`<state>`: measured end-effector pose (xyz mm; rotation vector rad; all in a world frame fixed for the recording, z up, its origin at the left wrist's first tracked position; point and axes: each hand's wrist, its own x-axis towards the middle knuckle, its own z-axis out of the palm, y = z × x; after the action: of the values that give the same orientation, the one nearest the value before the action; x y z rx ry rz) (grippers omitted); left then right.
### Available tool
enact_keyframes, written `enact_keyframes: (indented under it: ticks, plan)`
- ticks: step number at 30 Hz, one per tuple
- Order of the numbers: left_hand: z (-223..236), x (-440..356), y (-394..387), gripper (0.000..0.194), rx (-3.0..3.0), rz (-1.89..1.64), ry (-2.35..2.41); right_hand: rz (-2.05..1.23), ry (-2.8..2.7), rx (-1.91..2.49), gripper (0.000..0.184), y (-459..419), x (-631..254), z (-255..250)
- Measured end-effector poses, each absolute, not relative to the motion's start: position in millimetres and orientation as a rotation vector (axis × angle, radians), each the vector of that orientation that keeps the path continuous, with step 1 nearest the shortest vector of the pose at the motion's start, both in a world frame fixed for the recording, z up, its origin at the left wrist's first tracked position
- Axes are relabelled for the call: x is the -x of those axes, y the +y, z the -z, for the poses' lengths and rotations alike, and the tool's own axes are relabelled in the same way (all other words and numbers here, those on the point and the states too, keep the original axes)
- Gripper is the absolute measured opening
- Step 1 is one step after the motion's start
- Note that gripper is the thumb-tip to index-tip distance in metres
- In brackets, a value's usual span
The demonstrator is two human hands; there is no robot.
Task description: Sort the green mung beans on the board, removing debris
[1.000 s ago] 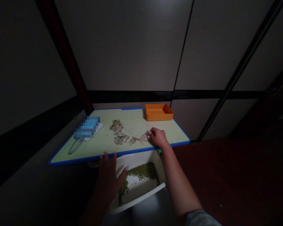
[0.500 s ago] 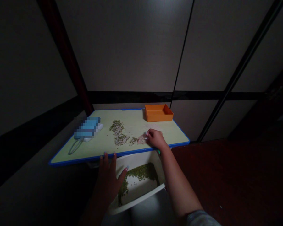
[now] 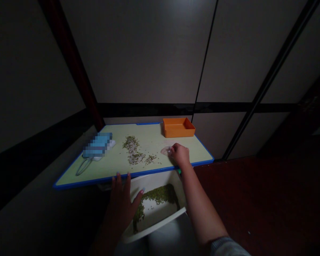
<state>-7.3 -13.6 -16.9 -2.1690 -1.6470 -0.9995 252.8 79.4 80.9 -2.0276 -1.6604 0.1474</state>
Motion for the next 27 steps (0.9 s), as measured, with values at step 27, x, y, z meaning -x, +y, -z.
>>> enact_keyframes:
  ticks: [27]
  plan:
    - [15.4, 5.6, -13.3, 0.068, 2.174, 1.006, -1.743, -0.073, -1.504, 2.125, 0.026, 85.0, -252.5, -81.3]
